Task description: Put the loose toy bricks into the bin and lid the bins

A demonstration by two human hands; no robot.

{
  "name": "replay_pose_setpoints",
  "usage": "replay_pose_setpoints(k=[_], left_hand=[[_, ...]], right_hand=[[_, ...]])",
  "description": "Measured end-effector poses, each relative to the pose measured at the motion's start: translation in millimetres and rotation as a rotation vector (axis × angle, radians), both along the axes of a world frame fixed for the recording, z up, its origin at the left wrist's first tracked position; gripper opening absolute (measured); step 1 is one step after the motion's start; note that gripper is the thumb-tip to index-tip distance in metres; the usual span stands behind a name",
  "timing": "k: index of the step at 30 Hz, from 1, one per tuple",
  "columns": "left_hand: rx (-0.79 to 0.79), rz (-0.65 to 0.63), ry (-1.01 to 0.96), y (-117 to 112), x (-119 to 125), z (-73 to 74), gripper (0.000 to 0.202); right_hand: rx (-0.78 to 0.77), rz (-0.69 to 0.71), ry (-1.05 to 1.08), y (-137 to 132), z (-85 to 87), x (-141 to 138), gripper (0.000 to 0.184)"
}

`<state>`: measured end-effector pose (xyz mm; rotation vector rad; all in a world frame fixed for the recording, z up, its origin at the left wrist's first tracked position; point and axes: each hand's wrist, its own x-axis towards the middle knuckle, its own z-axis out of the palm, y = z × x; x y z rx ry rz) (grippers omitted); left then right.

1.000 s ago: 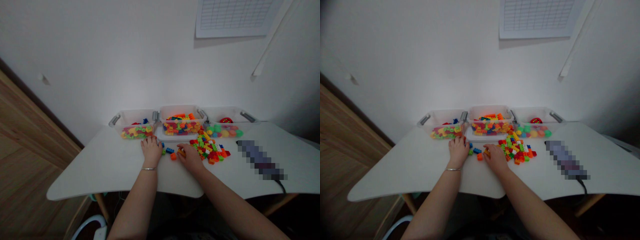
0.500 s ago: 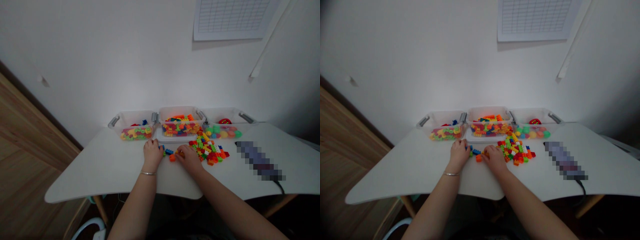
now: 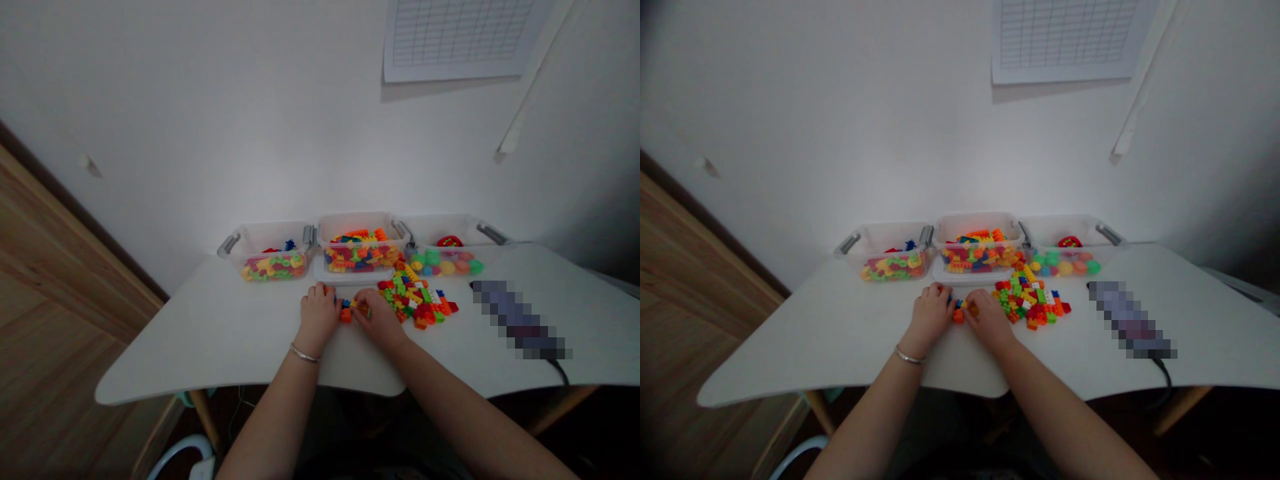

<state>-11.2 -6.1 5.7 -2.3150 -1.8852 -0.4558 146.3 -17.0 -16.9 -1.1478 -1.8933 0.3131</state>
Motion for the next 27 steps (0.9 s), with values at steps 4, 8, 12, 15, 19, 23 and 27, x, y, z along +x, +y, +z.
replay_pose_setpoints(k=[4, 8, 12, 15, 19, 23, 27], left_hand=[[-0.038, -0.086, 0.008, 3.0, 7.2, 3.4, 0.029], [-0.017, -0.139, -0.064, 6.6, 8.5, 3.1, 0.031], [0.089, -0.128, -0.116, 5.7, 5.0, 0.6, 0.028], [0.145, -0.1, -0.132, 3.8, 2.0, 0.7, 0.026], [0.14, -0.179, -0.161, 3.4, -2.3, 1.8, 0.024], [0.204, -0.084, -0.167, 3.0, -5.8, 0.2, 0.022], [0.229, 0.063, -0.154, 2.3, -7.2, -4.9, 0.03]], right_hand=[[-0.027, -0.1, 0.076, 2.8, 0.4, 2.2, 0.018], [-0.036, -0.158, 0.117, 6.4, -1.5, 6.1, 0.014], [-0.003, -0.161, 0.137, 6.7, -3.5, 5.7, 0.005], [0.059, -0.161, 0.174, 5.9, -1.3, 5.8, 0.014], [0.259, -0.21, 0.222, 12.8, 14.3, 15.3, 0.015], [0.382, -0.317, 0.264, 35.2, 47.8, 33.4, 0.009], [0.391, -0.348, 0.227, 69.1, 83.4, 48.0, 0.005]])
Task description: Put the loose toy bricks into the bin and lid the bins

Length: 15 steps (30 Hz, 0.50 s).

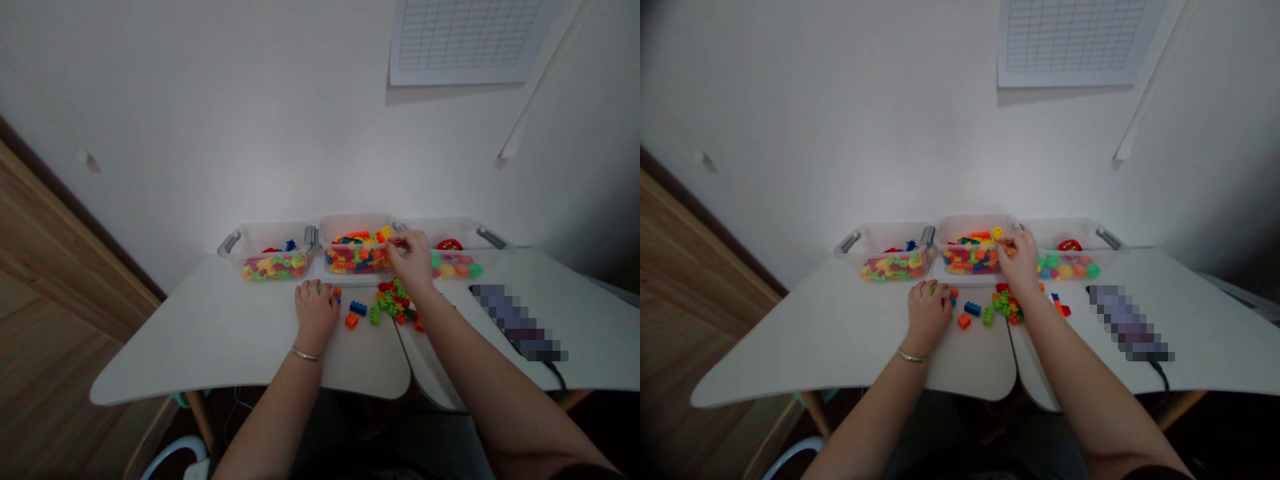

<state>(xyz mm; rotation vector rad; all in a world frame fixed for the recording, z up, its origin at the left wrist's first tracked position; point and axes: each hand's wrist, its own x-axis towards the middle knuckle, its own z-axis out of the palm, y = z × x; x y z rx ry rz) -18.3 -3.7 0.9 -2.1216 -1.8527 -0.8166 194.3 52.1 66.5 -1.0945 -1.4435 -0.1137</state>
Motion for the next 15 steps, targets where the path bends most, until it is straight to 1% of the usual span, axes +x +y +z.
replay_pose_setpoints(k=[3, 7, 12, 15], left_hand=[[-0.035, 0.032, -0.001, 0.5, -1.3, -3.6, 0.037], [-0.072, -0.013, -0.028, 2.6, -3.4, -6.7, 0.037], [-0.081, -0.12, -0.064, 6.0, -3.2, -10.1, 0.035], [-0.077, -0.16, -0.069, 6.6, -2.0, -10.8, 0.032]], right_hand=[[-0.088, -0.017, -0.057, 26.2, 14.1, 4.3, 0.007], [-0.175, -0.059, -0.136, 50.9, 16.0, 4.4, 0.011], [-0.282, -0.092, -0.295, 59.4, 14.6, 3.6, 0.019], [-0.339, -0.068, -0.384, 58.0, 16.3, 3.8, 0.023]])
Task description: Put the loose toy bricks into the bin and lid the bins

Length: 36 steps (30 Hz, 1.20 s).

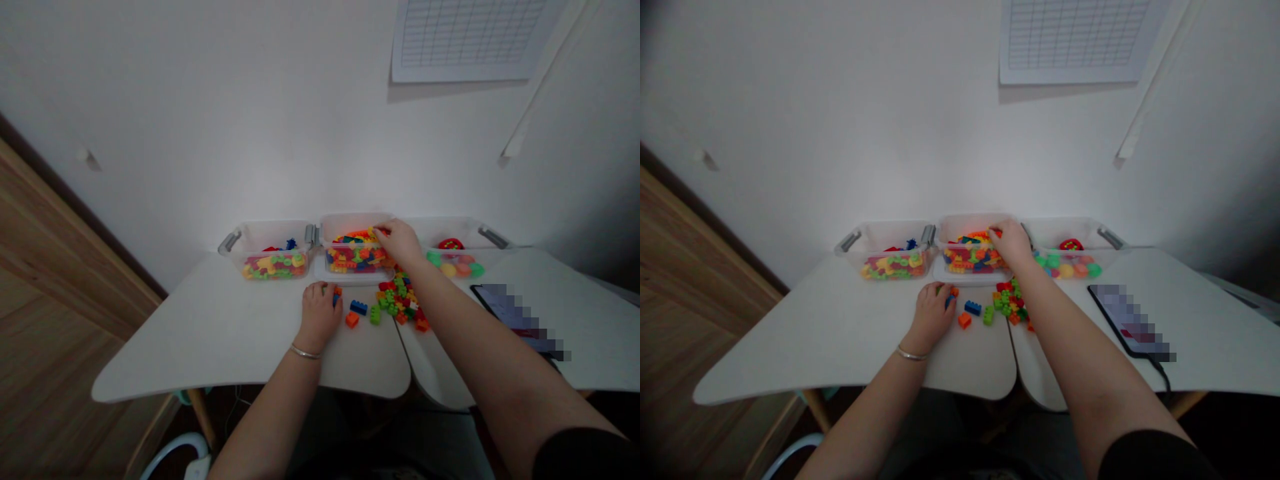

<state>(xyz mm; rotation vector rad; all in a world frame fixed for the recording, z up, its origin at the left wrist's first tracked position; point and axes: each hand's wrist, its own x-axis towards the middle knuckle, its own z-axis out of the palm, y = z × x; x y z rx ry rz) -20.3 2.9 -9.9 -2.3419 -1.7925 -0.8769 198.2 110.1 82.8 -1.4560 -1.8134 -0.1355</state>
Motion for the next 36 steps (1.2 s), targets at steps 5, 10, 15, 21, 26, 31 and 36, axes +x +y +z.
replay_pose_setpoints(k=[5, 10, 15, 21, 26, 31, 36], left_hand=[[-0.008, -0.041, -0.021, 0.8, -0.6, -1.8, 0.036], [-0.01, -0.156, -0.039, 4.2, -2.3, -7.5, 0.041], [0.031, -0.165, -0.018, 3.9, -2.0, -7.4, 0.039], [0.028, -0.167, -0.019, 0.6, -1.0, -1.3, 0.035], [-0.014, -0.178, -0.005, -0.2, -0.4, 1.1, 0.036], [-0.035, -0.215, 0.0, -1.9, -0.1, 4.9, 0.039], [-0.052, -0.29, -0.003, -3.9, -0.3, 6.8, 0.043]], right_hand=[[0.003, 0.083, 0.105, -4.6, 2.8, 4.4, 0.027], [0.164, 0.139, 0.29, -32.7, -2.1, 5.3, 0.025], [0.2, 0.232, 0.17, -86.8, -37.0, -14.3, 0.02], [-0.079, 0.283, -0.1, -124.2, -87.9, -35.4, 0.029], [-0.114, 0.275, -0.211, -132.1, -93.0, -35.4, 0.026], [-0.093, 0.187, -0.191, -130.9, -93.2, -33.1, 0.011], [-0.082, 0.158, -0.225, -127.8, -98.7, -33.2, 0.004]])
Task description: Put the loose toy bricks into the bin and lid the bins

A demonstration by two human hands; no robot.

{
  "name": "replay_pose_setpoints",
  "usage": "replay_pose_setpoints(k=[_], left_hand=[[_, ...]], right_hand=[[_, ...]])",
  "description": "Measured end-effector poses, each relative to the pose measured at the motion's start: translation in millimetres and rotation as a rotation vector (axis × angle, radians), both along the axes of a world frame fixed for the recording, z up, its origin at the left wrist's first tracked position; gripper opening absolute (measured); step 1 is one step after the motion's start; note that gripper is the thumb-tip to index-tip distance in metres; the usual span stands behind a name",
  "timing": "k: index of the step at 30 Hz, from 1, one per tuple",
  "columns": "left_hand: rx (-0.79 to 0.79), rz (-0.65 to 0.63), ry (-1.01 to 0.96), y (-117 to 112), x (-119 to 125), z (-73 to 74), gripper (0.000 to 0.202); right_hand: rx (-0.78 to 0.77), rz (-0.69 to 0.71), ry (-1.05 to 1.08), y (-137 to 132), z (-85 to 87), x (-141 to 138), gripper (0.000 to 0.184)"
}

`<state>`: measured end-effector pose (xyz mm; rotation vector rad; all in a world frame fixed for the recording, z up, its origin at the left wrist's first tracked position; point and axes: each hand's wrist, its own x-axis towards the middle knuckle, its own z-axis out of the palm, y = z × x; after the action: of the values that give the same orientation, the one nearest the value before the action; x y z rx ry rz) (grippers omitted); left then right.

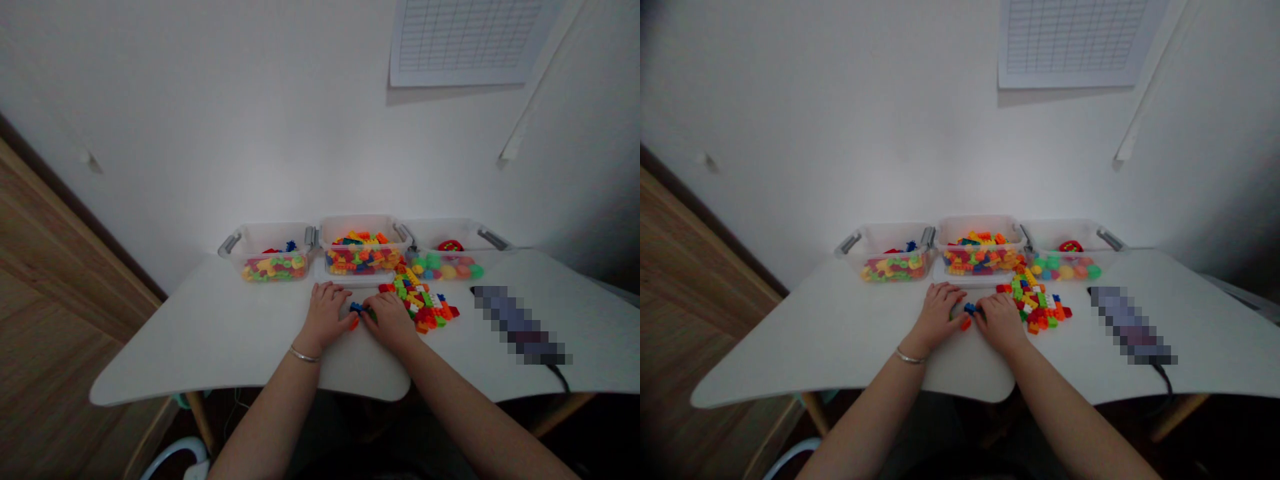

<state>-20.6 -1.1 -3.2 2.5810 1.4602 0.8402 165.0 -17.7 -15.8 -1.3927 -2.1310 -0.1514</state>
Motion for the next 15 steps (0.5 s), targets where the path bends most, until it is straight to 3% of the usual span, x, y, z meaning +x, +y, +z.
replay_pose_setpoints(k=[7, 15], left_hand=[[0.01, -0.063, 0.018, -0.2, 0.2, -1.0, 0.044], [0.014, 0.008, 0.02, 1.0, 0.1, 1.2, 0.029]], right_hand=[[0.006, -0.014, 0.035, 0.5, 0.1, 1.1, 0.003], [0.02, -0.037, 0.353, 3.0, -1.3, 8.6, 0.005]])
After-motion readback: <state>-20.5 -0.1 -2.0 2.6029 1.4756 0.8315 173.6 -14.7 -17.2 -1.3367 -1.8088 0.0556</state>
